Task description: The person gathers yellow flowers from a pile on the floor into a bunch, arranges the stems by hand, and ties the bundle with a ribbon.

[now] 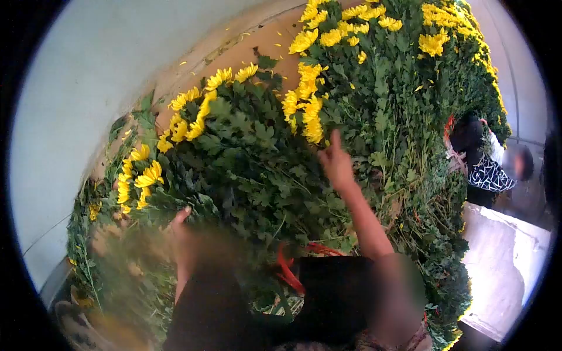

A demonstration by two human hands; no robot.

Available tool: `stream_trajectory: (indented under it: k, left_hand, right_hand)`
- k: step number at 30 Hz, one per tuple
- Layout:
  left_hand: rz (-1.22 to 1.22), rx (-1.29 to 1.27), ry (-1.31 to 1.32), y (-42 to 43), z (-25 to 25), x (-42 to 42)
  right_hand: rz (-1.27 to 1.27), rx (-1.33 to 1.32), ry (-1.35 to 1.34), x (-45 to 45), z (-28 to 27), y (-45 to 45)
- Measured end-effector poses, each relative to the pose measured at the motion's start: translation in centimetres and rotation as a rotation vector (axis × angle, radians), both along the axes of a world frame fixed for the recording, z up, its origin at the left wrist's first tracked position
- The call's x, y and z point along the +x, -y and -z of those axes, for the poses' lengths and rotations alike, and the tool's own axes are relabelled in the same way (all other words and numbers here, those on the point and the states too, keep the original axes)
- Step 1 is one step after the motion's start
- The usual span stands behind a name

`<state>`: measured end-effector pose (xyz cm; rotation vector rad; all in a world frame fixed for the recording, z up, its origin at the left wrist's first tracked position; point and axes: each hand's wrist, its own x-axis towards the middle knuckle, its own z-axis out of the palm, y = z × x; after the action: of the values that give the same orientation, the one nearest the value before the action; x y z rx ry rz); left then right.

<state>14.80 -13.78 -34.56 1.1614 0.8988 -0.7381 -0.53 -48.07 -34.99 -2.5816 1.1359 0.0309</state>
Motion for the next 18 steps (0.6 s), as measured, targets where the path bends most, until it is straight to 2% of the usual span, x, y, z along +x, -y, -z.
stream_trajectory:
  k: [1,3,5,6,7,9,10,11,12,14,15,17,18]
  left_hand:
    - [0.072,0.055,-0.027,-0.7,0.5,0.3]
    - [0.142,0.103,-0.06,-2.1,2.3,-0.1]
    - [0.062,-0.1,-0.033,-2.1,3.4,-0.1]
    - [0.063,-0.099,-0.035,-1.8,2.6,-0.3]
    - [0.075,0.014,-0.042,-0.3,-0.9,-0.2]
    - [0.101,0.114,-0.035,0.7,-2.3,0.2]
    - [0.093,0.009,-0.048,0.2,-1.4,0.1]
    - [0.093,0.016,-0.028,-0.8,0.3,-0.1]
    - [0.094,0.024,-0.008,-1.9,2.1,-0.3]
    - [0.084,0.047,0.046,-2.9,4.0,-0.7]
    - [0.078,0.055,0.065,-3.0,4.4,-0.7]
    - [0.073,0.027,0.034,-3.7,5.3,-0.7]
    - [0.076,0.007,0.015,-3.4,5.1,-0.6]
  right_hand:
    - [0.025,0.262,-0.096,-0.1,0.2,-0.7]
    - [-0.48,0.105,-0.048,-0.4,0.2,-3.7]
    - [-0.505,0.07,0.033,0.8,-1.4,-3.4]
    - [-0.426,-0.061,0.198,1.4,-1.7,-1.1]
    - [-0.335,-0.188,0.357,1.8,-2.0,1.2]
    - [-0.157,-0.461,0.305,3.2,-2.9,7.7]
    - [-0.052,-0.584,0.199,3.3,-2.7,10.9]
    - [0.05,-0.703,0.093,3.0,-2.0,13.5]
    - [0.049,-0.709,0.096,2.5,-1.6,15.2]
    - [0.225,-0.363,-0.021,2.1,-0.8,17.4]
    - [0.221,-0.364,-0.016,2.3,-0.8,17.6]
    - [0.305,-0.142,-0.021,1.9,-0.7,17.7]
    - [0.308,-0.177,-0.188,2.1,-1.1,17.5]
